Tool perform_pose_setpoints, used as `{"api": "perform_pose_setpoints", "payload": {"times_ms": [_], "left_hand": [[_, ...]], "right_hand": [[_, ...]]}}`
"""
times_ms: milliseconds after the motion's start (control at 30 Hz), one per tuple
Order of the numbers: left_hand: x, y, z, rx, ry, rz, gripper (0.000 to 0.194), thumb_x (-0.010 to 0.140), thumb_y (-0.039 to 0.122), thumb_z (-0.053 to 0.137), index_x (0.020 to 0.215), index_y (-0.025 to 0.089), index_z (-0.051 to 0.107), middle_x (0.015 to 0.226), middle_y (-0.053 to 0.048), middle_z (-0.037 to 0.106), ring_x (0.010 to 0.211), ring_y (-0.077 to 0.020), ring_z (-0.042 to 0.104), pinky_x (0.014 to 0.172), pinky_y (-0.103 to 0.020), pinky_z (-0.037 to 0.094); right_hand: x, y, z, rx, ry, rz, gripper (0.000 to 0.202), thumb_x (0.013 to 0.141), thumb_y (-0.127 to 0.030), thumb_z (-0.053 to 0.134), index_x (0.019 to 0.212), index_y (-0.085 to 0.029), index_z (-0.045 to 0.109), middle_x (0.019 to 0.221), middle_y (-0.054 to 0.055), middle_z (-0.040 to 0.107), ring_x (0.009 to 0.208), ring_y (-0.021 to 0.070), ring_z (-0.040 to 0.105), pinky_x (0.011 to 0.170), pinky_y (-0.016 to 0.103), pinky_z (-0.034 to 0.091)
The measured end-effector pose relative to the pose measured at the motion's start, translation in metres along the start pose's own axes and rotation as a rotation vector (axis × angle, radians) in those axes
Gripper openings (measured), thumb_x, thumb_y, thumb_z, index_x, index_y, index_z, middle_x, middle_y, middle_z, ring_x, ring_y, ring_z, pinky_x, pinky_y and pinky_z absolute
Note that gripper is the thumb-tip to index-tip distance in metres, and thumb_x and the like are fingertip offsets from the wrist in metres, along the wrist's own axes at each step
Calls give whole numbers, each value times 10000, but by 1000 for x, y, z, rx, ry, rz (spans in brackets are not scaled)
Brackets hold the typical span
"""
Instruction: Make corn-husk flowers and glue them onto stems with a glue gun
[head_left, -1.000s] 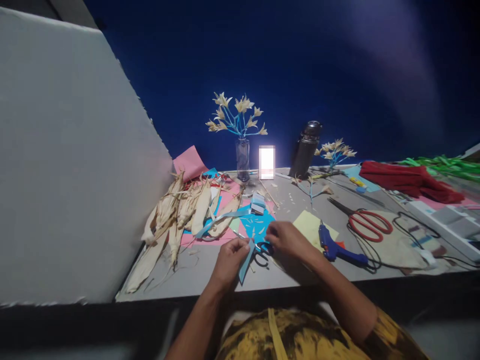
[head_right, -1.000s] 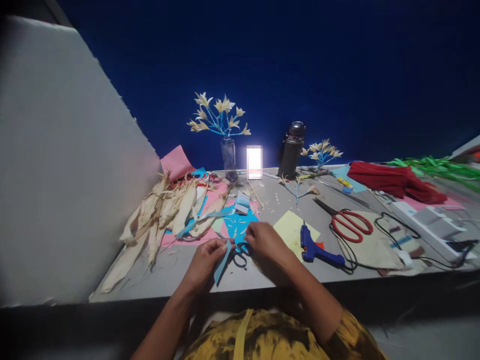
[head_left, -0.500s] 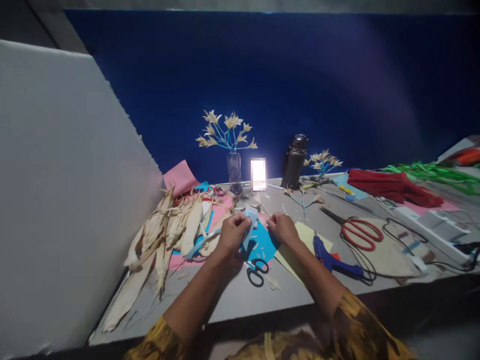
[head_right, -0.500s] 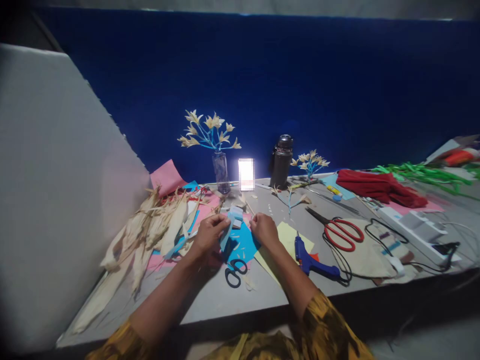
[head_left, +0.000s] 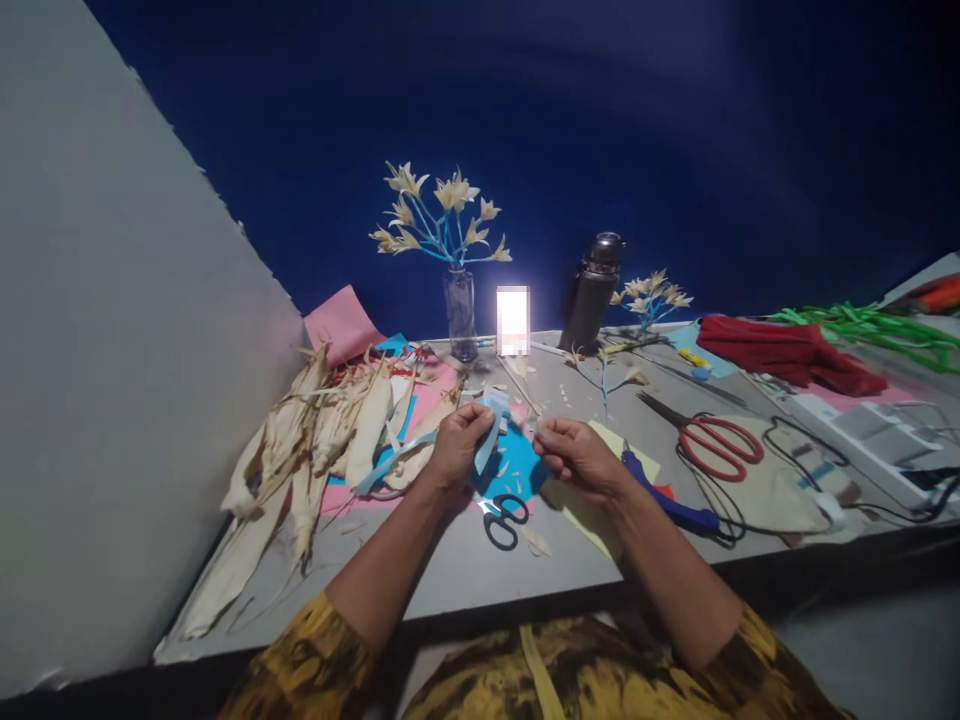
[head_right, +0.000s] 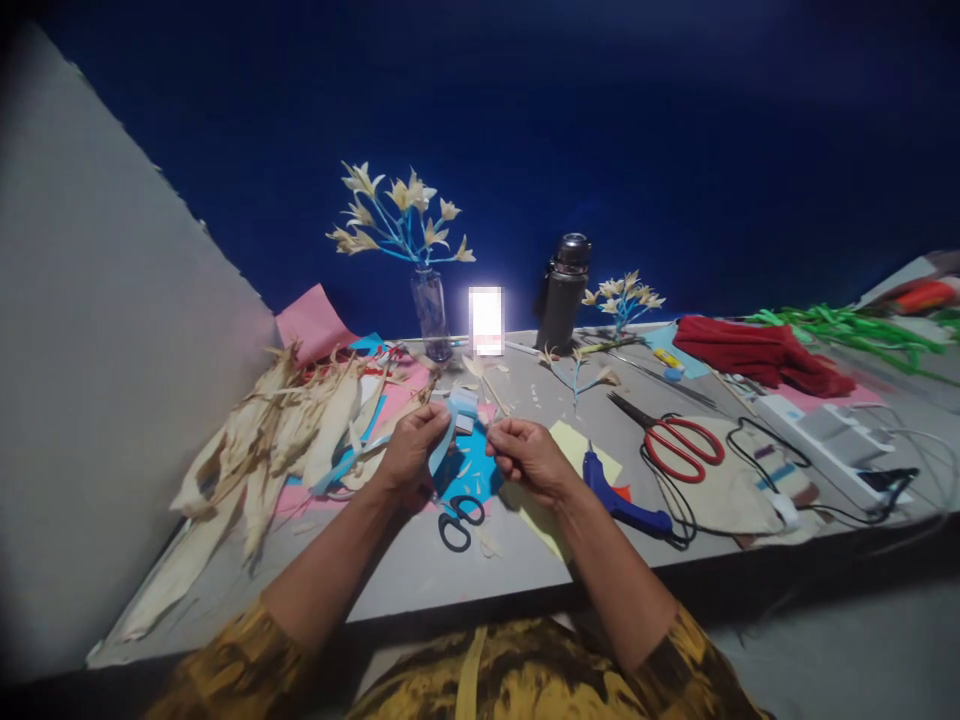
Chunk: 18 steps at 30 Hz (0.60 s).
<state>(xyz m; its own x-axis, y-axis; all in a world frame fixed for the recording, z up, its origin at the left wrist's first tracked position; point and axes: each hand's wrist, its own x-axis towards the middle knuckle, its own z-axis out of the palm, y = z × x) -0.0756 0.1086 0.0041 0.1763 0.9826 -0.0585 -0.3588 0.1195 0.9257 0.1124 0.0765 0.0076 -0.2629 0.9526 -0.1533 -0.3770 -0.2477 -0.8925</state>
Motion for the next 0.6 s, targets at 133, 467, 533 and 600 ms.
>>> {"api": "perform_pose_setpoints", "payload": {"times_ms": [133,467,533,600], "left_hand": [[-4,0,3,-2,-6,-12,277,746,381,757,741,164,585,604,23,570,486,-77,477,481,-199,381],[-12,-1,11,56,71,45,224,758,332,723,757,180,560,608,49,527,490,-63,440,460,-176,359],[-11,-1,11,56,90,43,222,765,335,714,759,184,552,600,51,524,487,-66,444,454,-175,352],[-10,-2,10,71,113,42,224,761,337,714,756,183,552,597,47,534,486,-70,458,459,-179,359]], "right_hand": [[5,11,5,-17,2,-11,374,710,-438,832,723,-137,611,650,-27,581,440,21,388,376,141,248],[7,37,14,-200,81,-100,285,798,-394,745,742,-150,607,497,-61,501,412,40,383,415,159,259],[4,38,17,-204,114,-120,275,790,-392,740,739,-160,602,493,-68,490,414,48,385,416,164,280],[1,37,21,-250,144,-137,273,767,-395,743,723,-164,604,493,-66,491,422,60,403,414,173,305]]}}
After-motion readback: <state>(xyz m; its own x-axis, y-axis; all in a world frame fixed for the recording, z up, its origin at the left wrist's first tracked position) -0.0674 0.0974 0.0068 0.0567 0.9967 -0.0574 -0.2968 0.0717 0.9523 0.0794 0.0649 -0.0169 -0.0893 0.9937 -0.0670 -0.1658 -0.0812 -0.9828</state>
